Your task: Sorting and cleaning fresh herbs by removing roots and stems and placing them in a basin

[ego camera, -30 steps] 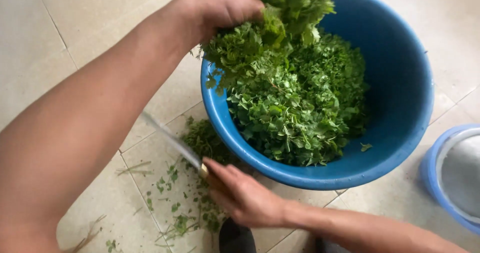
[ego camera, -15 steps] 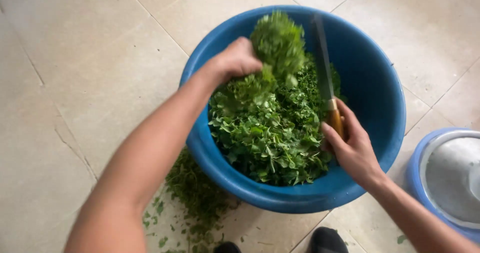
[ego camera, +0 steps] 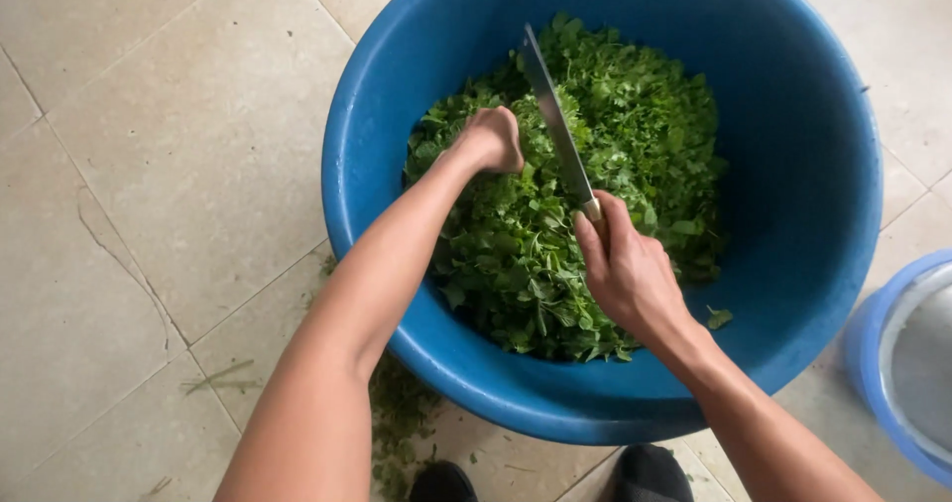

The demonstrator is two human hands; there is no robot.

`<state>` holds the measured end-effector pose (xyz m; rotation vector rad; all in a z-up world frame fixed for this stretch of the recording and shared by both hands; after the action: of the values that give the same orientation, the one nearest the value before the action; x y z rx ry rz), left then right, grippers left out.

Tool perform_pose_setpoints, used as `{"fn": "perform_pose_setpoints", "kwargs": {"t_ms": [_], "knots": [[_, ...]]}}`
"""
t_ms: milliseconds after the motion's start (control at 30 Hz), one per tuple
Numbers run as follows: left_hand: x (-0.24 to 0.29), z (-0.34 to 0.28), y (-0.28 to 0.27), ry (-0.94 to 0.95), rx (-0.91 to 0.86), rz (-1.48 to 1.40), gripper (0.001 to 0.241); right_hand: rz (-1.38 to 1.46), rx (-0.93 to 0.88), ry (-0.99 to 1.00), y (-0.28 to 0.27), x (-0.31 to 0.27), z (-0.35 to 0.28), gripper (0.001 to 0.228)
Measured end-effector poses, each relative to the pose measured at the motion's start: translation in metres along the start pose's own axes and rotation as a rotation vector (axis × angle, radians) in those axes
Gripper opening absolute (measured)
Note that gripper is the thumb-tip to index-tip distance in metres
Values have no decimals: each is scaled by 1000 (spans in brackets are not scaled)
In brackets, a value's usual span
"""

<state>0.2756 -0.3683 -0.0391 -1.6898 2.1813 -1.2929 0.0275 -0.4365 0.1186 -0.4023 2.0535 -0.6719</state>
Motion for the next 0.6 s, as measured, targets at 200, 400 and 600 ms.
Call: {"fn": "perform_pose_setpoints", "kwargs": {"t_ms": [200, 400, 600], "knots": [[-32, 51, 33, -49, -37, -92, 40, -63, -63, 20, 10, -2, 4, 43], [-32, 43, 34, 4, -2, -115, 35, -95, -92, 18, 17, 2, 7, 41], [-22, 24, 27, 55, 14, -121, 27, -145, -138, 37, 18, 3, -6, 36]]}}
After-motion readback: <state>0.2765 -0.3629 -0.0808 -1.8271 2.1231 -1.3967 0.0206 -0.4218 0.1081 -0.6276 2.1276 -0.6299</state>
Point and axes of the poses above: each hand's wrist, its own z-axis towards the middle knuckle, its own y-axis out of the palm, x = y × z, the point moved 7 cm from there along z, towards the middle knuckle, and after that the axes turned 11 degrees about -x, right-handed, at the moved point
